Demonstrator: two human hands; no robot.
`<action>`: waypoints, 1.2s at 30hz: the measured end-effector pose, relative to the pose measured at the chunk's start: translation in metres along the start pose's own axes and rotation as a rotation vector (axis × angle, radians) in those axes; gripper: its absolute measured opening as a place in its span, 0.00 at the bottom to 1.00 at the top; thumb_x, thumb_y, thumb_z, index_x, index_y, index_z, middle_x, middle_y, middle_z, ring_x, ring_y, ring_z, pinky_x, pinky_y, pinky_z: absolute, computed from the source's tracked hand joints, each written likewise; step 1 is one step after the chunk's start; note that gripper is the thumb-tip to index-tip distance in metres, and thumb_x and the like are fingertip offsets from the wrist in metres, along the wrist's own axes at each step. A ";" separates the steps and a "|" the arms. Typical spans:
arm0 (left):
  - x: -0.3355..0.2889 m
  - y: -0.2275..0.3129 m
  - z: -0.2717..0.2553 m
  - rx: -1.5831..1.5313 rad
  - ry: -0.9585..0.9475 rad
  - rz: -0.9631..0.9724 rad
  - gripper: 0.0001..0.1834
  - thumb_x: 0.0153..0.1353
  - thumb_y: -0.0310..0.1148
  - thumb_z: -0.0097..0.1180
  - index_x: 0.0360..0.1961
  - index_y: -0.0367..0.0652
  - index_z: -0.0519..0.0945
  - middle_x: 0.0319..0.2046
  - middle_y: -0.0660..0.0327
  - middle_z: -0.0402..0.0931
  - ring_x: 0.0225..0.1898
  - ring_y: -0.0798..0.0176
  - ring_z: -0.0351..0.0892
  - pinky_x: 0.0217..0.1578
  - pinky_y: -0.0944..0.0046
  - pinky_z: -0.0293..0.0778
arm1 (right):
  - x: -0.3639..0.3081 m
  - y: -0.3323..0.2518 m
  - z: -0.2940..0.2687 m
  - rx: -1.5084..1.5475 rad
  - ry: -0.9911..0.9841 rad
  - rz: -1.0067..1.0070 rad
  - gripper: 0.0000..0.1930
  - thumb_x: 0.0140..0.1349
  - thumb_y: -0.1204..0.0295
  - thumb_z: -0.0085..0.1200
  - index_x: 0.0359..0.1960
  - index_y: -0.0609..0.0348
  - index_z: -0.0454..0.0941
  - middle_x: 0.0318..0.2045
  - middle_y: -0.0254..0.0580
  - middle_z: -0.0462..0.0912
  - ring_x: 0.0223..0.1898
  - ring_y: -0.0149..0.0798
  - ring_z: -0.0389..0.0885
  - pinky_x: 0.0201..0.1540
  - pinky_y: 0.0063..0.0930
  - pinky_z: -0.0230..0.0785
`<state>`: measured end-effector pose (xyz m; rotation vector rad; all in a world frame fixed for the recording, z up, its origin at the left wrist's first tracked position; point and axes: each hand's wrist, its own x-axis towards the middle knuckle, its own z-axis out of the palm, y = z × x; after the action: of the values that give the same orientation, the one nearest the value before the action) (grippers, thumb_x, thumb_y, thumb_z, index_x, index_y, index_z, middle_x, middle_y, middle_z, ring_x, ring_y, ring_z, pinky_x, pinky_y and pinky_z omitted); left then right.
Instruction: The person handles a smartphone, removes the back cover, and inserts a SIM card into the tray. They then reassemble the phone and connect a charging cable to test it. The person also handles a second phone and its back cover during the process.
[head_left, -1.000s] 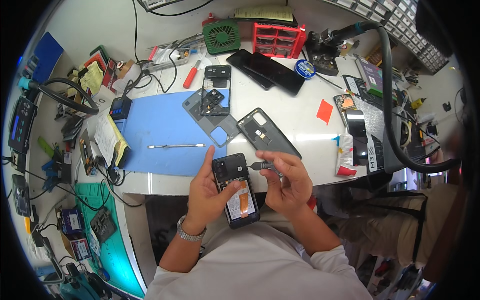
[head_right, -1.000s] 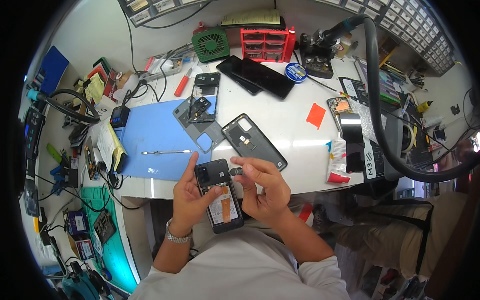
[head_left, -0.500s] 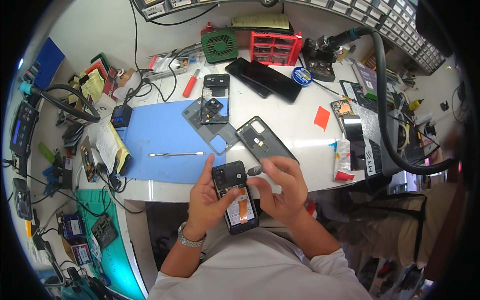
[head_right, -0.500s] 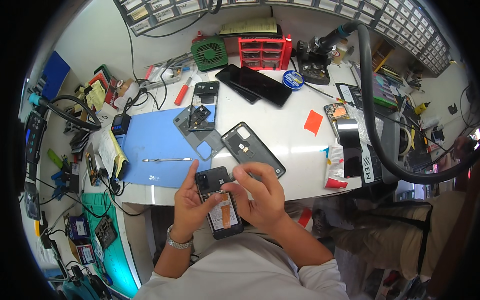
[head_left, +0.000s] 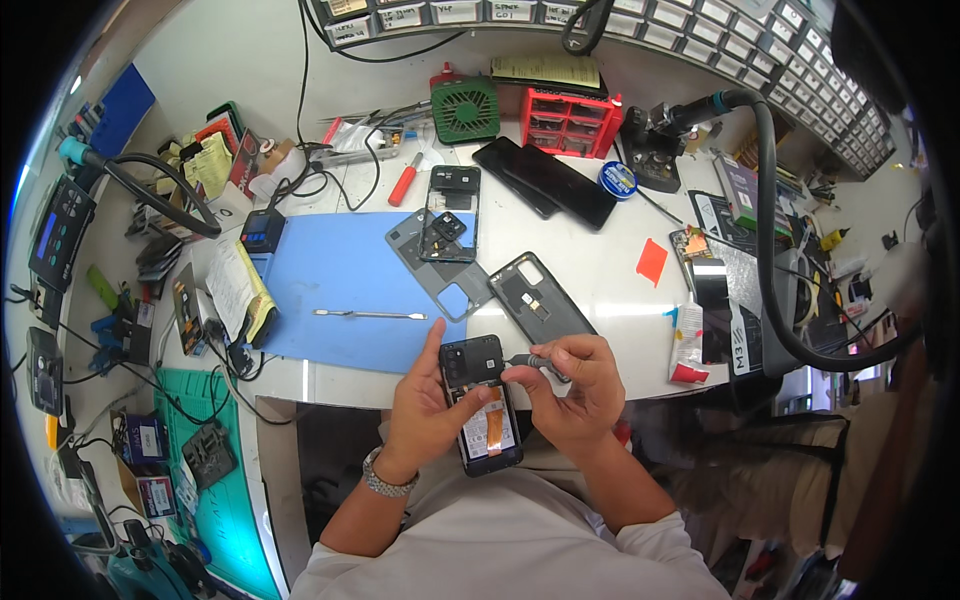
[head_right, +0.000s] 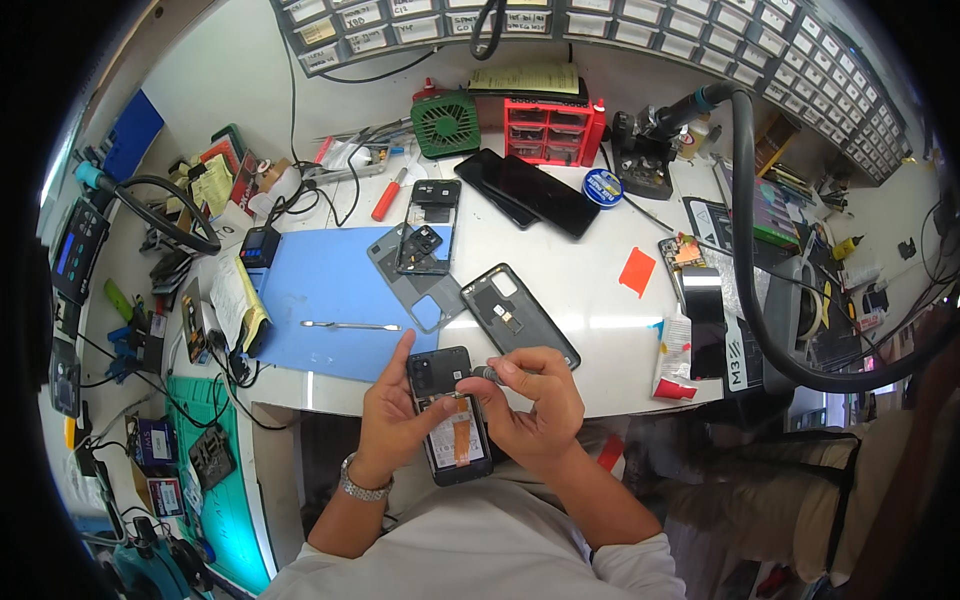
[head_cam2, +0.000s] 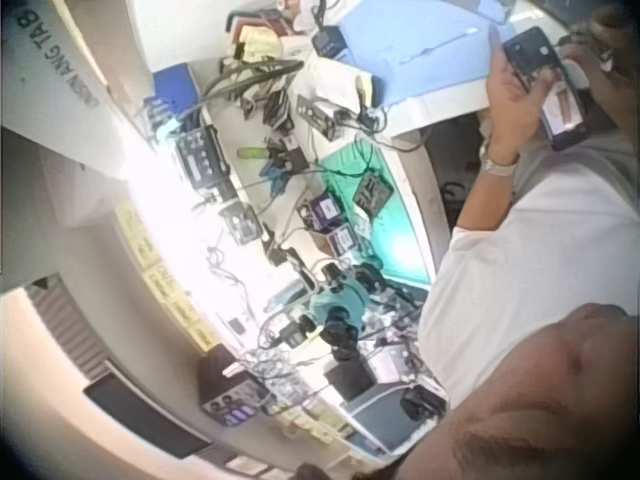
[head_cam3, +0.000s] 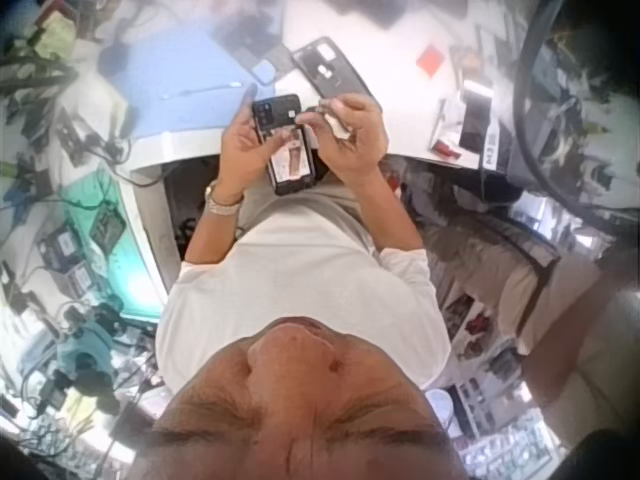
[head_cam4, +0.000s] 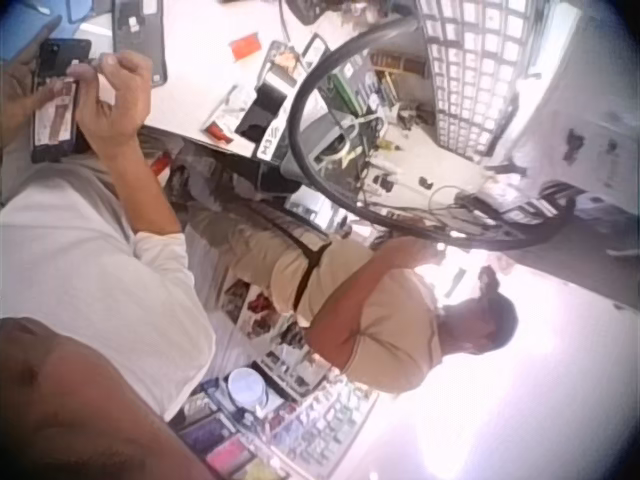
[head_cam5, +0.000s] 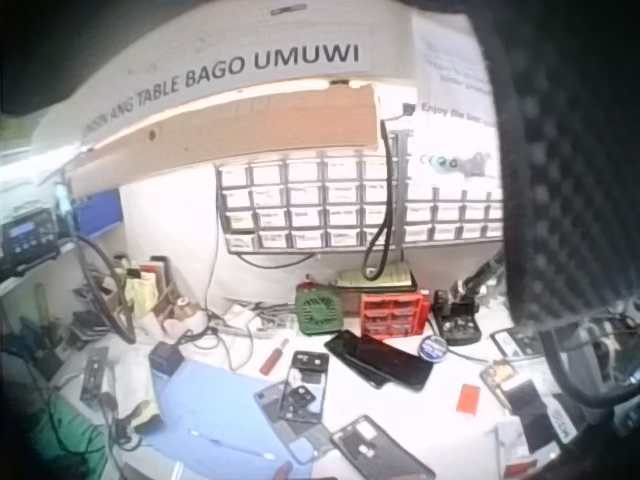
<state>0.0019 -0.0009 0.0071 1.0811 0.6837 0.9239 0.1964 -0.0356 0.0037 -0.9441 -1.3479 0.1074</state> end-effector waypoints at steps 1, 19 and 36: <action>0.000 0.000 0.000 -0.007 -0.001 -0.004 0.54 0.69 0.14 0.65 0.85 0.31 0.40 0.64 0.48 0.79 0.63 0.62 0.81 0.65 0.60 0.78 | 0.003 -0.001 -0.001 -0.056 -0.024 -0.007 0.31 0.55 0.91 0.74 0.60 0.61 0.78 0.45 0.51 0.86 0.42 0.43 0.90 0.39 0.26 0.83; -0.002 -0.006 -0.003 -0.016 -0.009 0.031 0.56 0.66 0.15 0.69 0.85 0.31 0.44 0.64 0.50 0.80 0.64 0.62 0.80 0.67 0.59 0.76 | -0.005 0.003 -0.001 0.032 -0.093 0.109 0.32 0.66 0.94 0.59 0.69 0.59 0.65 0.50 0.53 0.83 0.47 0.44 0.89 0.51 0.31 0.82; -0.017 0.001 0.004 -0.120 0.172 0.117 0.52 0.65 0.13 0.67 0.84 0.31 0.49 0.58 0.52 0.84 0.57 0.65 0.84 0.62 0.60 0.79 | 0.045 0.034 -0.058 -0.832 -0.225 0.276 0.11 0.68 0.77 0.65 0.51 0.61 0.84 0.40 0.52 0.81 0.48 0.55 0.81 0.52 0.45 0.76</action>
<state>-0.0027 -0.0177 0.0099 0.9498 0.7016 1.1538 0.2731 -0.0183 0.0215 -1.8617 -1.4792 -0.1595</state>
